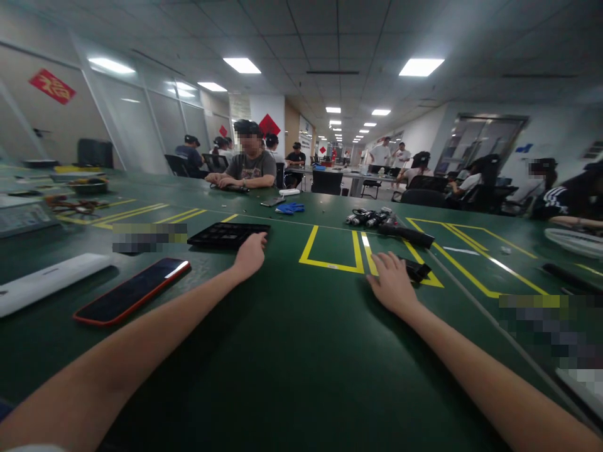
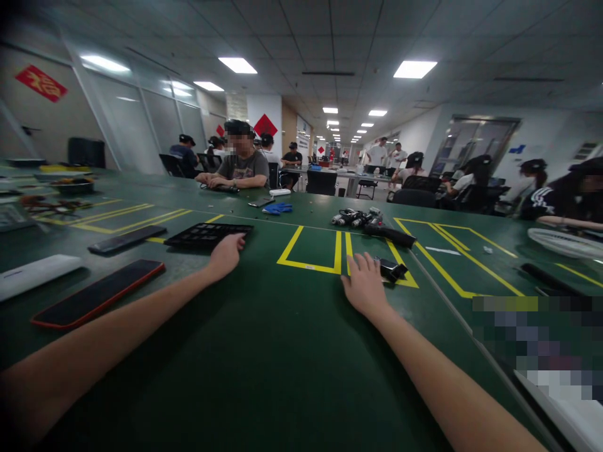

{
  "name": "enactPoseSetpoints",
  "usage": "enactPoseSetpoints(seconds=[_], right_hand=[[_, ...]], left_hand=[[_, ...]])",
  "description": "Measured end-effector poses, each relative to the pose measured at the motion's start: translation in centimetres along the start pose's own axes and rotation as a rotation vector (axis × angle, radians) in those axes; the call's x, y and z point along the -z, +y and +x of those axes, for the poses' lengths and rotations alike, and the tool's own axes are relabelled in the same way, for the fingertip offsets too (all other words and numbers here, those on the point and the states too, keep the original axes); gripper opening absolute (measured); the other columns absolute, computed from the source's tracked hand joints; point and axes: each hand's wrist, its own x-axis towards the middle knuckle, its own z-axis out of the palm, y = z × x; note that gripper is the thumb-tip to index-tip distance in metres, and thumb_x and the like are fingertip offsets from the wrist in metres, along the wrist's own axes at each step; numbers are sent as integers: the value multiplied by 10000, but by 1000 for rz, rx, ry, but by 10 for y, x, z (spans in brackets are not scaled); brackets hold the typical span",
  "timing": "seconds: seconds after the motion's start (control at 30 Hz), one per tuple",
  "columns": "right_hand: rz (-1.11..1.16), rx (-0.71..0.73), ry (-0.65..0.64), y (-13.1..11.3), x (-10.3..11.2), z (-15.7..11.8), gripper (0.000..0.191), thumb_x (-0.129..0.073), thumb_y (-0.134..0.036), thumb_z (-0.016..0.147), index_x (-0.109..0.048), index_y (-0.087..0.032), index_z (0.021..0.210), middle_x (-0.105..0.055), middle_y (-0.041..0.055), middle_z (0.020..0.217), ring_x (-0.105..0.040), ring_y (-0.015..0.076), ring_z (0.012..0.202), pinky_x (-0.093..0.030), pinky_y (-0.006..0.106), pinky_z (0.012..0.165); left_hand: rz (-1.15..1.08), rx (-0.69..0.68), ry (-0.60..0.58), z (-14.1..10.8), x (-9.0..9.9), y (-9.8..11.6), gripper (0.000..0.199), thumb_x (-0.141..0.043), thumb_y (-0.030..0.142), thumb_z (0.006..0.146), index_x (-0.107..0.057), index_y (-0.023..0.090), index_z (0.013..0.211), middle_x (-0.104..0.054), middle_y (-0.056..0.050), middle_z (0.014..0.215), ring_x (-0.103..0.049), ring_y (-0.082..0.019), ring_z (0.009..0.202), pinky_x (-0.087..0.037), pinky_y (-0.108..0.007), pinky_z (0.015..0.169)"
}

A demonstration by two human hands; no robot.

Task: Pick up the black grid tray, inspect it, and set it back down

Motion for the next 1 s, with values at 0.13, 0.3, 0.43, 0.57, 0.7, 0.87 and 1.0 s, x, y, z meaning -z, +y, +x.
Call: enactPoseSetpoints(seconds=[0.13, 0.3, 0.43, 0.57, 0.7, 0.87, 1.0], right_hand=[[243, 252, -265, -52, 13, -21, 548, -321, -458, 883, -366, -173, 1349, -368, 115, 1407, -282, 280, 1318, -208, 496, 1085], [282, 344, -286, -59, 17, -22, 528, -281, -462, 896, -391, -192, 1336, -399, 109, 1390, -335, 262, 1294, -259, 470, 1070], [42, 294, 47, -17, 8, -2, 459, -352, -321, 883, -422, -169, 1310, -414, 106, 1377, -276, 276, 1317, -161, 500, 1098], [-167, -36, 125, 41, -7, 9, 490, -348, -344, 877, -404, -132, 1315, -381, 140, 1392, -253, 331, 1311, -162, 582, 1055], [-137, -165, -129, 75, -20, 10, 521, -325, -414, 869, -438, -129, 1290, -435, 164, 1336, -352, 349, 1232, -353, 526, 955], [-137, -105, -99, 79, -26, 12, 495, -299, -378, 874, -456, -126, 1270, -462, 166, 1300, -371, 325, 1204, -382, 484, 933], [-137, -102, -90, 79, -26, 11, 496, -302, -383, 873, -462, -124, 1264, -464, 168, 1294, -372, 331, 1194, -386, 480, 922]], left_hand=[[-42, -308, -272, -16, -15, 20, 516, -336, 12, 734, -570, 158, 1170, -551, -40, 1268, -465, -144, 1199, -335, -277, 1032], [-26, -360, -288, -26, -2, 34, 431, -365, 253, 868, -502, 100, 1246, -485, -118, 1328, -397, -219, 1258, -288, -367, 1058], [-59, -602, -392, -61, 18, 64, 516, -357, 457, 887, -446, 168, 1305, -414, -104, 1388, -338, -240, 1295, -248, -414, 1066], [-121, -790, -560, -93, 33, 93, 603, -324, 556, 873, -348, 218, 1372, -287, -99, 1459, -261, -254, 1333, -210, -437, 1074], [-141, -784, -582, -97, 38, 100, 560, -323, 523, 889, -377, 217, 1355, -327, -95, 1441, -276, -256, 1325, -220, -446, 1066], [-170, -768, -424, -95, 33, 99, 441, -353, 397, 914, -446, 174, 1283, -440, -91, 1360, -403, -204, 1237, -327, -356, 1009], [-42, -722, -225, -82, 27, 93, 361, -336, 312, 919, -515, 133, 1176, -530, -103, 1206, -495, -201, 1088, -386, -340, 938]])
